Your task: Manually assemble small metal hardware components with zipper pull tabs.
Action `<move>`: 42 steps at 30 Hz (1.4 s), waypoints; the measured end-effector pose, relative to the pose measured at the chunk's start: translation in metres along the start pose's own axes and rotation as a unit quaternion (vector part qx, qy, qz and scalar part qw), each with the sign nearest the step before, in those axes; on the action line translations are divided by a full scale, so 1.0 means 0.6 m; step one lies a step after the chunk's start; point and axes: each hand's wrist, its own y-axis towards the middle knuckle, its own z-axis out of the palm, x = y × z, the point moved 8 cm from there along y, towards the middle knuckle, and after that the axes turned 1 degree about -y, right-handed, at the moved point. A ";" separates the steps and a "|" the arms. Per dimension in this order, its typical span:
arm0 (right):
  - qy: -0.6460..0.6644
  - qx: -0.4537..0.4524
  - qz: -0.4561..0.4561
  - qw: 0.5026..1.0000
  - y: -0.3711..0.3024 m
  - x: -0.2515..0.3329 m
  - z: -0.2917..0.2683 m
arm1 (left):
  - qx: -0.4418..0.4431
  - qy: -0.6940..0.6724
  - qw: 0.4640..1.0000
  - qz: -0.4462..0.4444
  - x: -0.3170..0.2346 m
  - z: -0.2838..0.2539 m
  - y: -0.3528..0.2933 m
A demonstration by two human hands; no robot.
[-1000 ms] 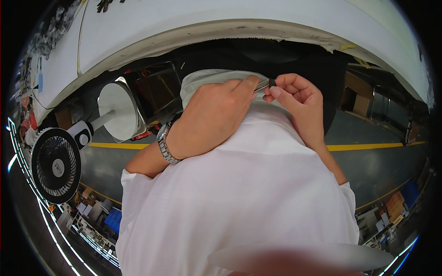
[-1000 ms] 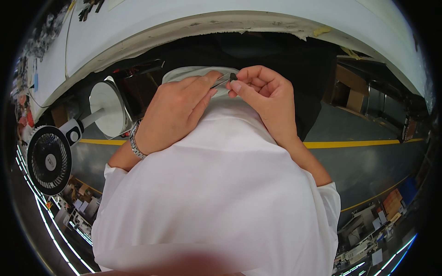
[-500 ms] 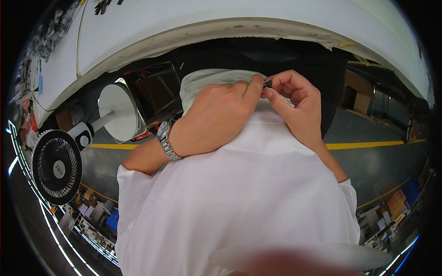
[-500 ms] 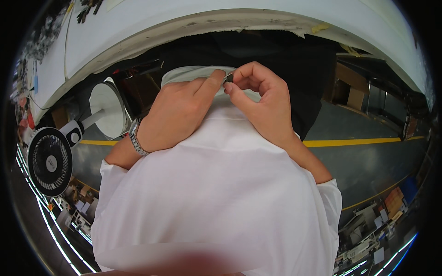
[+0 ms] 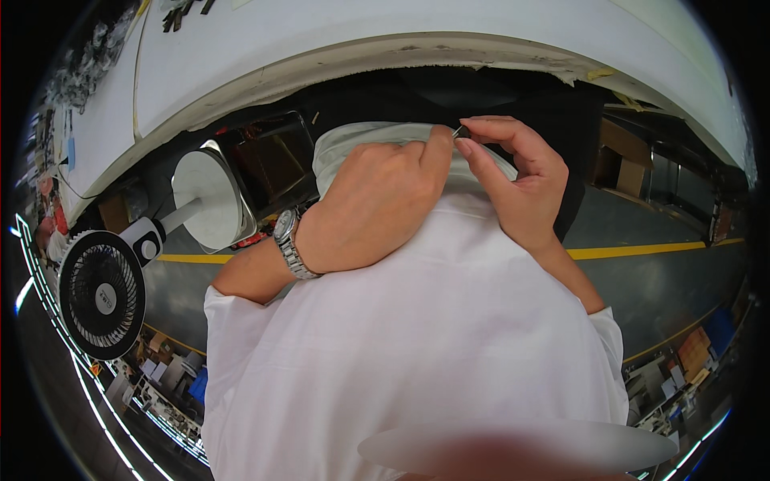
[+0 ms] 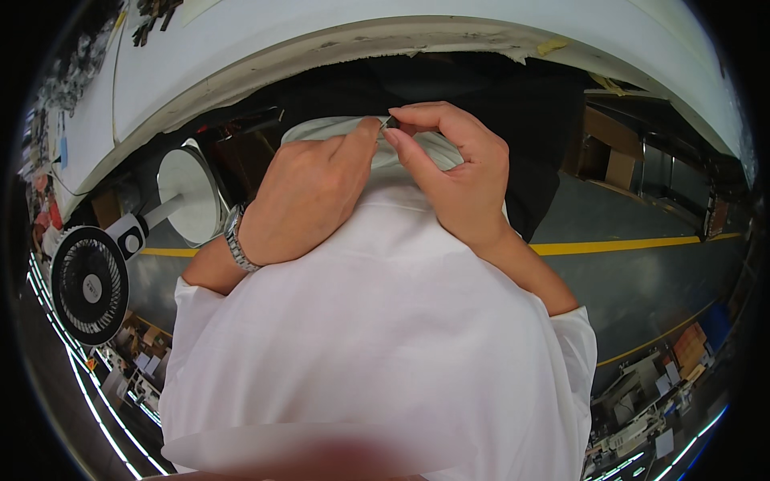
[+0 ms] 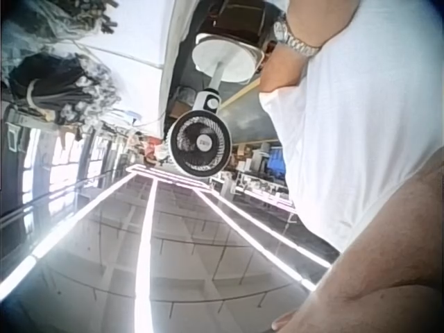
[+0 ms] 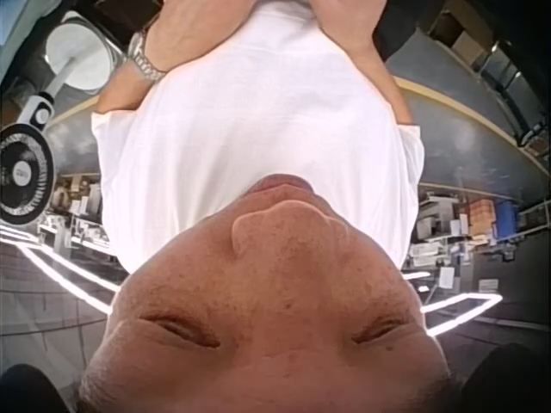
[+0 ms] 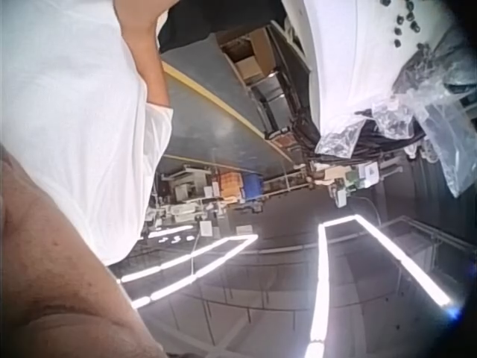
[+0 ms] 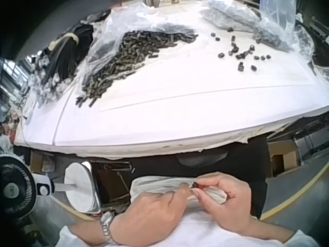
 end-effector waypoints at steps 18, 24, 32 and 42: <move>-0.188 0.019 -0.180 0.965 -0.004 0.055 0.012 | 0.063 -0.070 0.995 -0.016 0.025 -0.010 0.004; -0.206 0.004 -0.203 0.957 -0.005 0.055 0.012 | 0.023 -0.064 0.998 -0.009 0.012 0.001 0.008; -0.191 0.015 -0.170 0.967 -0.008 0.045 0.010 | -0.016 -0.091 0.996 0.004 0.039 -0.018 0.020; 0.247 0.151 0.191 0.938 -0.028 -0.002 0.031 | 0.148 -0.414 0.897 -0.032 0.064 -0.009 0.007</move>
